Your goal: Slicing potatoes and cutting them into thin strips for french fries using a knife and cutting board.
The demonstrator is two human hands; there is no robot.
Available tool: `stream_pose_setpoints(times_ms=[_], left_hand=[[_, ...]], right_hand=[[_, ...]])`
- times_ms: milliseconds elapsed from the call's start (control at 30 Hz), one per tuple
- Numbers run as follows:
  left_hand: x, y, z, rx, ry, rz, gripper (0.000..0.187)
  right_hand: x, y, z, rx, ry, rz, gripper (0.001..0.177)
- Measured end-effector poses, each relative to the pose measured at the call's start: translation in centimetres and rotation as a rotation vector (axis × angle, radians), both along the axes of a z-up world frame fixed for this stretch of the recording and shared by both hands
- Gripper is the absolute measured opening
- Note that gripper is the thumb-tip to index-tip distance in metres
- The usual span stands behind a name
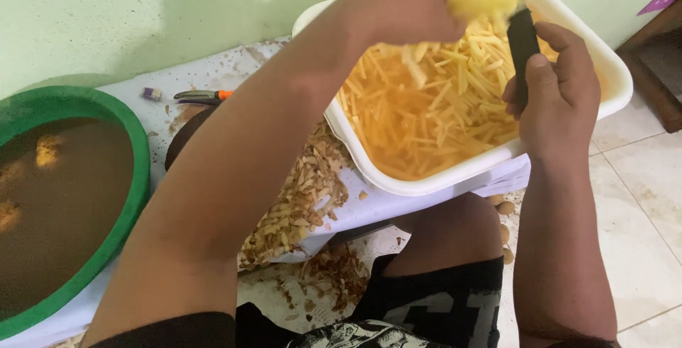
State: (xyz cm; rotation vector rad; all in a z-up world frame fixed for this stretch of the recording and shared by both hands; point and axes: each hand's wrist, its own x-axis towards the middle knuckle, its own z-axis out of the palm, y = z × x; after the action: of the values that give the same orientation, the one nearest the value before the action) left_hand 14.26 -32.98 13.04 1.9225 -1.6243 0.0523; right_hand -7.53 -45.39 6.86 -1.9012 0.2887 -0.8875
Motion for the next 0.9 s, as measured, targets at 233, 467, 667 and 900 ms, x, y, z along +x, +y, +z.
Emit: stream_pose_setpoints(times_ms=[233,467,667,900], left_hand=[[1.4,-0.5,-3.9,-0.028,-0.273,-0.139,0.047],[1.3,0.3,-2.2,-0.062,-0.330,-0.104,0.059],[1.0,0.5,-2.0,-0.092,-0.382,-0.140,0.030],[-1.0,1.2,-0.9,-0.046,-0.235,-0.306,0.036]], right_hand=[[0.0,0.1,0.1,0.008,0.015,-0.021,0.043],[0.1,0.2,0.1,-0.036,-0.009,-0.022,0.041],[-0.1,0.5,0.4,0.009,0.027,-0.027,0.043],[-0.1,0.5,0.3,0.027,0.004,-0.005,0.043]])
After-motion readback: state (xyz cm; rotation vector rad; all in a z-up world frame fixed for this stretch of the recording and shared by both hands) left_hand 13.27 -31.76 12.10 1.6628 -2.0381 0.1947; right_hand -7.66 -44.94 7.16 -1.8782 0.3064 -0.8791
